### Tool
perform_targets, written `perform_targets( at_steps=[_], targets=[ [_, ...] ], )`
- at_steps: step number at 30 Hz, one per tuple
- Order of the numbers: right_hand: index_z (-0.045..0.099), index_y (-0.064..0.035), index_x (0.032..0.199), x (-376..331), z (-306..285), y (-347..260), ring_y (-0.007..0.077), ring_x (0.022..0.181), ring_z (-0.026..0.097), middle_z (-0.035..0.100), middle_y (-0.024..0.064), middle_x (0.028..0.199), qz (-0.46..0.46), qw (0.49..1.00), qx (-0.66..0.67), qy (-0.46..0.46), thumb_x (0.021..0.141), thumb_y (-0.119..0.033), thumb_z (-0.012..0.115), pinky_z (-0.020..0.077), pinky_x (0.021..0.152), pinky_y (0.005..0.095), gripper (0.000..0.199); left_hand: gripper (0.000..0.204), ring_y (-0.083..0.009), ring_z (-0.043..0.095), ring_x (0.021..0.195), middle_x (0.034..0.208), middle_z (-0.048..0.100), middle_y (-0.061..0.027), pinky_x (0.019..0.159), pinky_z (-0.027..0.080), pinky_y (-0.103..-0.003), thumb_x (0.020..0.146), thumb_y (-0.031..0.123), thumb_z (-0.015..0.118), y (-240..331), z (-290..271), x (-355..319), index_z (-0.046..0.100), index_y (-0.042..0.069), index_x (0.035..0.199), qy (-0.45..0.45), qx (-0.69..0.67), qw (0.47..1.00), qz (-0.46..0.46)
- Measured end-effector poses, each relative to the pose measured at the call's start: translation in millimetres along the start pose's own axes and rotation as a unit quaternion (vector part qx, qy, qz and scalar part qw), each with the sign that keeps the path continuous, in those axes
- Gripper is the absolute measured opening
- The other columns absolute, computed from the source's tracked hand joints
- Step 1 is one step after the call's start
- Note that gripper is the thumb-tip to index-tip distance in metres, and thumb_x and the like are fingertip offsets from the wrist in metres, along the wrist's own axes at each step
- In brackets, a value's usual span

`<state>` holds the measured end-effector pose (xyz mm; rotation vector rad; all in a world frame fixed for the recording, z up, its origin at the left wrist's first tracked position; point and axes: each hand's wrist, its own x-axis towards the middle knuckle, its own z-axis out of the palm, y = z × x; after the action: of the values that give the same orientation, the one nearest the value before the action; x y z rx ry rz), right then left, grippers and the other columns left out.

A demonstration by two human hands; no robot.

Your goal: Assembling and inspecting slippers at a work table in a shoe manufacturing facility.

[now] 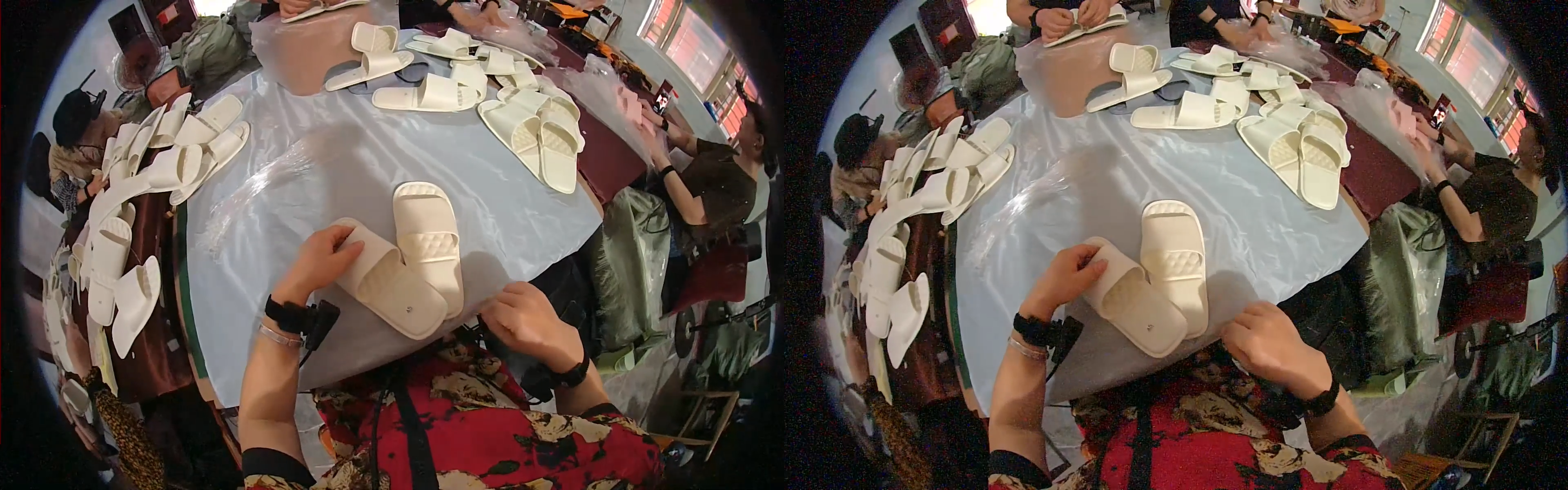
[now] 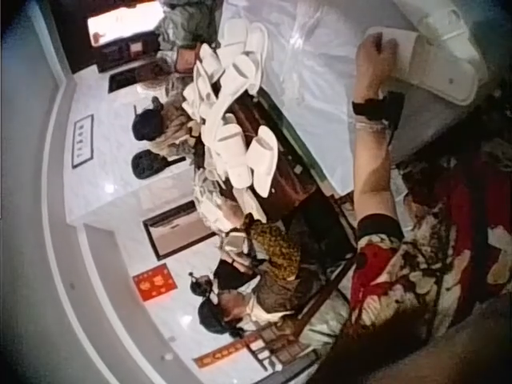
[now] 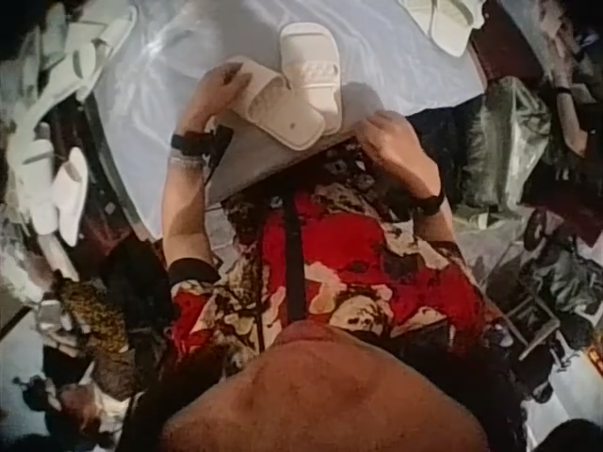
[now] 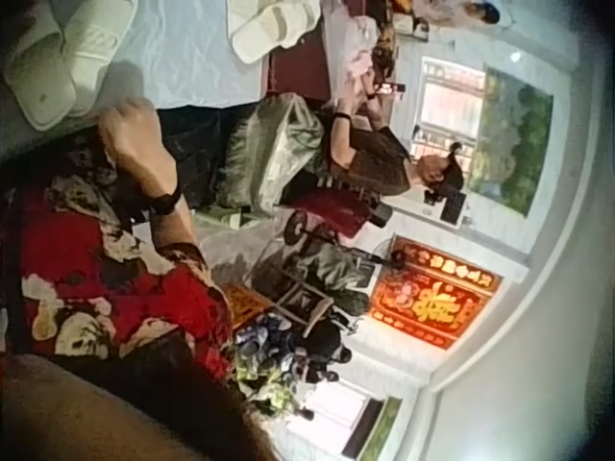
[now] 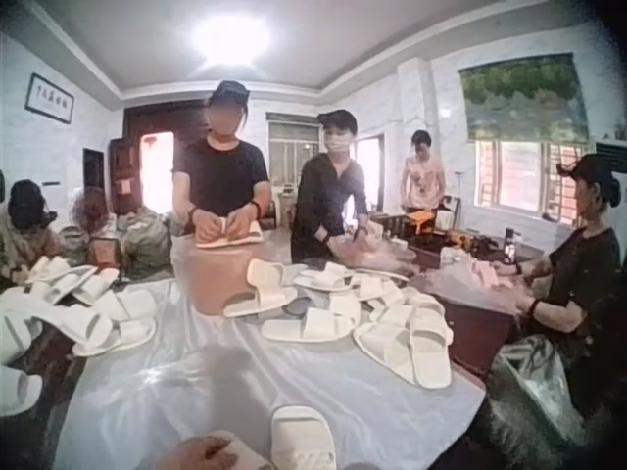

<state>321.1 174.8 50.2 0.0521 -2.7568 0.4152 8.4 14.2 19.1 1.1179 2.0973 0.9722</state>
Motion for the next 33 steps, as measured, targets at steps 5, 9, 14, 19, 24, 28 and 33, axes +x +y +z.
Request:
perform_targets(
  at_steps=[5,9,14,19,24,28,33],
  targets=[
    [0.053,-0.0059,0.069,6,-1,-5,0.0269,0.065,0.055,0.053,0.0069,0.066,-0.006,1.000,-0.003,0.000,0.073,-0.011,0.062,0.0438,0.061,0.0380,0.012,0.039,-0.0254,0.064,0.092,0.102,0.067,-0.0173,0.083,0.049,-0.035,0.087,0.026,0.061,-3,0,0,0.061,-0.002,0.114,0.003,-0.032,0.999,0.007],
    [0.054,-0.0060,0.071,33,19,-5,0.0272,0.068,0.057,0.055,0.0066,0.068,-0.003,0.997,-0.037,-0.068,0.076,-0.013,0.058,0.0455,0.064,0.0384,0.009,0.039,-0.0249,0.064,0.092,0.102,0.067,-0.0167,0.082,0.049,-0.035,0.087,0.026,0.061,3,-2,-6,0.061,-0.002,0.115,0.022,-0.001,1.000,0.004],
    [0.056,-0.0068,0.073,83,71,3,0.0277,0.070,0.058,0.056,0.0081,0.071,-0.033,0.999,-0.040,0.010,0.075,-0.014,0.056,0.0458,0.066,0.0396,0.008,0.038,-0.0217,0.063,0.093,0.101,0.066,-0.0147,0.082,0.048,-0.034,0.090,0.025,0.058,3,4,-8,0.058,-0.002,0.117,0.032,0.034,0.997,0.058],
    [0.059,-0.0077,0.075,113,71,0,0.0290,0.071,0.058,0.057,0.0095,0.073,-0.071,0.988,-0.078,0.112,0.075,-0.014,0.056,0.0462,0.070,0.0419,0.007,0.033,-0.0327,0.062,0.096,0.105,0.064,-0.0202,0.084,0.048,-0.038,0.089,0.021,0.053,6,-4,-18,0.061,0.000,0.113,0.034,0.113,0.991,0.065],
    [0.062,-0.0105,0.078,111,77,-4,0.0276,0.076,0.061,0.060,0.0081,0.077,0.076,0.995,-0.066,-0.002,0.075,-0.016,0.057,0.0481,0.074,0.0386,0.008,0.028,-0.0358,0.060,0.098,0.106,0.063,-0.0204,0.085,0.047,-0.040,0.088,0.014,0.049,-5,-15,-19,0.063,0.001,0.109,0.002,0.099,0.992,0.074],
    [0.058,-0.0103,0.081,104,67,-20,0.0235,0.071,0.063,0.059,0.0037,0.073,-0.031,0.990,-0.135,-0.003,0.071,-0.015,0.059,0.0485,0.066,0.0358,0.011,0.025,-0.0372,0.058,0.096,0.102,0.063,-0.0185,0.084,0.047,-0.041,0.085,0.010,0.048,-13,-19,-20,0.065,0.005,0.103,0.003,0.177,0.978,0.112],
    [0.055,-0.0112,0.080,101,71,-36,0.0212,0.072,0.062,0.058,0.0031,0.072,-0.067,0.994,-0.089,0.004,0.072,-0.015,0.059,0.0491,0.063,0.0337,0.010,0.021,-0.0362,0.058,0.093,0.097,0.062,-0.0152,0.081,0.047,-0.041,0.083,0.007,0.050,-12,-29,-27,0.067,0.008,0.097,-0.011,0.207,0.973,0.104]
  ],
)
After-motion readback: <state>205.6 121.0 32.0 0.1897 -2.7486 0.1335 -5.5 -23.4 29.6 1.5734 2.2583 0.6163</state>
